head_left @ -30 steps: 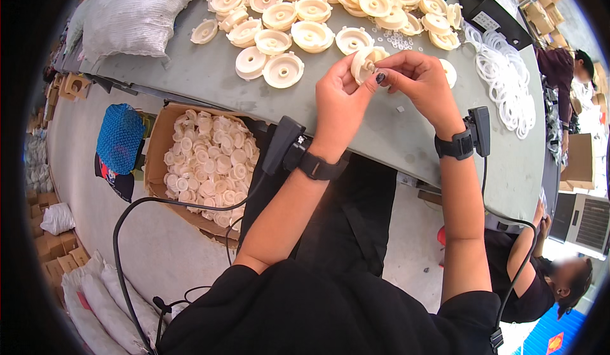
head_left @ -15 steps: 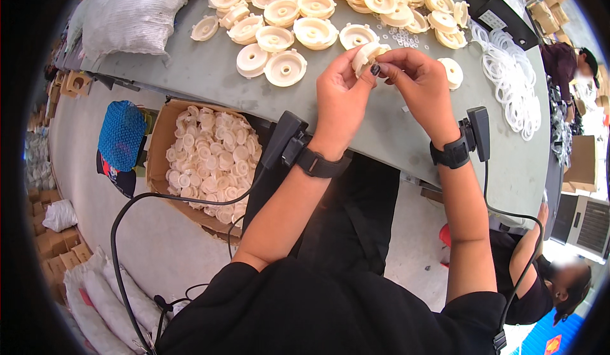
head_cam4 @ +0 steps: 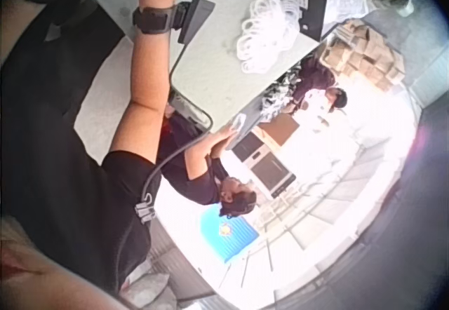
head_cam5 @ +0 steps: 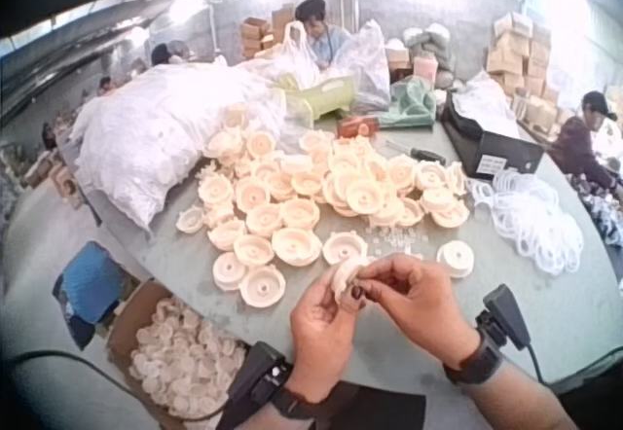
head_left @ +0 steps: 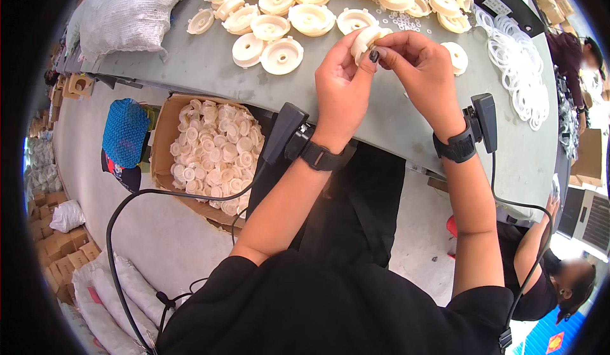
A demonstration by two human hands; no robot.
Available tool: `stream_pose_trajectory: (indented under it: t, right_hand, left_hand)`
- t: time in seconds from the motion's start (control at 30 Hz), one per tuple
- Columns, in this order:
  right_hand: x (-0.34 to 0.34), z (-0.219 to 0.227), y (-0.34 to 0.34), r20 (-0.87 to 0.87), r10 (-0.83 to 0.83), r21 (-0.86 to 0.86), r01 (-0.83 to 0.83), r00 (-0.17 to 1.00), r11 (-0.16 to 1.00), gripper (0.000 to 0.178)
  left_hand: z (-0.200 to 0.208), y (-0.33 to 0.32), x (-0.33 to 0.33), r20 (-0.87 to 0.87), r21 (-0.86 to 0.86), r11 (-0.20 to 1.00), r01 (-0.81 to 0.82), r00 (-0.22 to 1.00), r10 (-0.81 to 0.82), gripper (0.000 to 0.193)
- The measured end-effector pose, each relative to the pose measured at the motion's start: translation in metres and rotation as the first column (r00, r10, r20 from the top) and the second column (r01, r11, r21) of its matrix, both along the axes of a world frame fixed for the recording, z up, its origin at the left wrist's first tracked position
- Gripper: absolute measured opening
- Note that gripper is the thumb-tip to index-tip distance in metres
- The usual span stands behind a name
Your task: Assembling small white plastic components by hand at a manufacturing workstation.
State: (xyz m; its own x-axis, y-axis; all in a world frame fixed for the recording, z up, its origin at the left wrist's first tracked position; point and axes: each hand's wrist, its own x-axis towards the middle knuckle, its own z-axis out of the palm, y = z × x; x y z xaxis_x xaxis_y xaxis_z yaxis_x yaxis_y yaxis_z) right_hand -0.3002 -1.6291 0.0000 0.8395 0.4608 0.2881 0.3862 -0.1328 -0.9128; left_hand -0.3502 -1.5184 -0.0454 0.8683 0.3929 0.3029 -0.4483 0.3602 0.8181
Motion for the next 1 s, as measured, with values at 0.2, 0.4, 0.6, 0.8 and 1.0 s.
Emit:
stream_pose_trajectory:
  t: [0.2, 0.4, 0.6, 0.8, 1.0]
  right_hand:
    - [-0.001, -0.001, 0.000, -0.021, 0.009, 0.039, -0.008, 1.000, 0.999, 0.011]
    - [0.004, -0.005, -0.006, 0.167, -0.202, -0.117, 0.223, 0.965, 0.968, 0.016]
    - [0.010, 0.021, -0.016, -0.041, 0.220, -0.075, -0.223, 0.975, 0.972, 0.019]
    - [0.050, 0.015, -0.044, 0.190, -0.198, -0.309, 0.250, 0.962, 0.917, 0.015]
    - [0.072, 0.009, -0.012, 0.320, -0.114, -0.508, 0.272, 0.941, 0.818, 0.015]
  left_hand:
    - [-0.004, 0.000, 0.001, 0.014, 0.026, 1.000, 0.005, 1.000, -0.006, 0.036]
    - [0.000, 0.004, 0.000, -0.022, 0.059, 0.998, 0.030, 0.999, -0.028, 0.034]
    - [-0.003, 0.025, -0.011, 0.021, -0.279, 0.914, 0.295, 0.953, -0.302, 0.029]
    - [0.000, 0.029, -0.011, 0.025, -0.293, 0.892, 0.345, 0.935, -0.354, 0.029]
    - [0.003, 0.028, -0.013, 0.074, -0.284, 0.837, 0.468, 0.881, -0.467, 0.031]
